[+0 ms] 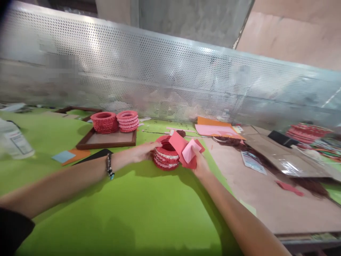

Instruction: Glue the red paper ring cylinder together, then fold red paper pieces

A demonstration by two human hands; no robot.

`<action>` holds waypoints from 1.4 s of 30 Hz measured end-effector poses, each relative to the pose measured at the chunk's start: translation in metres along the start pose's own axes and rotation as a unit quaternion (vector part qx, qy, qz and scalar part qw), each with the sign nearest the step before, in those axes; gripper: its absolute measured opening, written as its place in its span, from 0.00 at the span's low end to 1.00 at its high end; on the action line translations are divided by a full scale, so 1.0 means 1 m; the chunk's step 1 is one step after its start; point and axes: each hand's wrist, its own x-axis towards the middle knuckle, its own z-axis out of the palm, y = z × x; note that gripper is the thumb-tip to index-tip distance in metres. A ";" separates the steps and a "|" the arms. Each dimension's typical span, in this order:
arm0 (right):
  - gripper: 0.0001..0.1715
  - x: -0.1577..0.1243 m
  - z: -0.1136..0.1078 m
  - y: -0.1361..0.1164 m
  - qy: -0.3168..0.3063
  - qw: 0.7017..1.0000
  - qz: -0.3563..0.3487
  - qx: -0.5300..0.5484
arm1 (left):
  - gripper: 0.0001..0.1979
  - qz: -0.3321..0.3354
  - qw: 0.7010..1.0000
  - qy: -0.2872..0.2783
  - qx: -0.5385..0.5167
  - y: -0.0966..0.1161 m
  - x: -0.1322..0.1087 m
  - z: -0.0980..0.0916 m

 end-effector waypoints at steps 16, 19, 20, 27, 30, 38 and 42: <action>0.14 -0.006 -0.001 -0.008 -0.103 0.993 -0.053 -0.002 | 0.07 -0.025 0.992 0.048 -0.118 0.021 -0.040 -0.054; 0.18 -0.004 -0.010 -0.011 -0.118 0.991 -0.059 -0.026 | 0.11 -0.005 0.988 0.090 -0.122 0.038 -0.051 -0.094; 0.17 -0.004 -0.012 -0.011 -0.116 0.991 -0.059 -0.026 | 0.12 0.000 0.986 0.130 -0.108 0.042 -0.054 -0.108; 0.12 -0.010 -0.009 -0.007 -0.056 0.998 -0.014 -0.030 | 0.18 -0.036 0.960 0.272 0.057 0.049 -0.078 -0.168; 0.13 -0.010 -0.009 -0.004 -0.055 0.997 -0.015 -0.044 | 0.22 -0.082 0.957 0.272 0.055 0.042 -0.077 -0.180; 0.09 -0.015 -0.007 -0.008 -0.022 0.998 0.021 -0.054 | 0.25 -0.082 0.962 0.256 0.058 0.020 -0.080 -0.206; 0.06 -0.022 0.000 -0.010 0.004 0.998 0.049 -0.041 | 0.30 -0.059 0.971 0.216 0.089 0.010 -0.072 -0.201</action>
